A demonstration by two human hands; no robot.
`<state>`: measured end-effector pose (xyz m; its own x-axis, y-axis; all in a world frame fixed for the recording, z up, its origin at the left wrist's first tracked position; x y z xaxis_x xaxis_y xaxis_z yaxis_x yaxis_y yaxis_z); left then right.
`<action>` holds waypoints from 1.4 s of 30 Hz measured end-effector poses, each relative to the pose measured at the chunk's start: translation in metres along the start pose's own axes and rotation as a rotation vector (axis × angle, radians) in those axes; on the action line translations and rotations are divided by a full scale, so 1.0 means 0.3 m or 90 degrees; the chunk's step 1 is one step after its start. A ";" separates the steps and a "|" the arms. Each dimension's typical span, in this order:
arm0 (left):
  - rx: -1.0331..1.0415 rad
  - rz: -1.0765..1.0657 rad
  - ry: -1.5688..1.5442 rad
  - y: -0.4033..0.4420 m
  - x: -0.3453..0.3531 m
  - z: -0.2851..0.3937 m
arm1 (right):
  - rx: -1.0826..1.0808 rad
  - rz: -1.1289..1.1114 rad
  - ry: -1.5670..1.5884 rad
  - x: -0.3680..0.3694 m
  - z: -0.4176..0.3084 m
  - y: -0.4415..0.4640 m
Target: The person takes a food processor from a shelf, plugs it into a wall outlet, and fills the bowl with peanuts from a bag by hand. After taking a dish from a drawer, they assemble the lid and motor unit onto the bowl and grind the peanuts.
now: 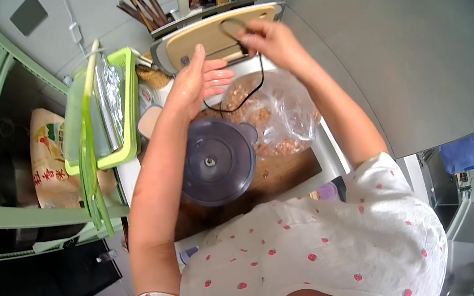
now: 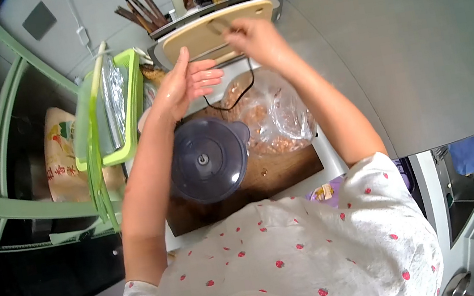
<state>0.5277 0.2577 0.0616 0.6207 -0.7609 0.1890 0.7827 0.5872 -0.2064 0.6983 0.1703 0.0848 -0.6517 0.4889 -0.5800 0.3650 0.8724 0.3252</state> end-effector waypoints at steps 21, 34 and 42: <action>0.276 -0.158 0.129 -0.029 0.126 0.235 | 0.082 -0.126 0.362 -0.093 -0.410 0.208; 0.282 -0.182 0.128 0.030 0.023 0.344 | 0.100 -0.191 0.235 -0.077 -0.499 0.402; 0.278 -0.101 0.069 0.152 0.043 0.299 | 0.059 0.101 0.014 -0.073 -0.410 0.709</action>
<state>0.5756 0.2993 0.1408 0.5024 -0.8610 0.0796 0.8275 0.5055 0.2445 0.7084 0.3453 0.2587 -0.5949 0.6208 -0.5105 0.5228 0.7813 0.3409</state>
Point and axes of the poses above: each hand's wrist, its own y-axis towards the middle knuckle, its own x-axis out of the palm, z = x × y, the point moved 1 cm from there along y, towards the middle knuckle, and after that the axes turned 8 degrees about -y, right-handed, at the moved point
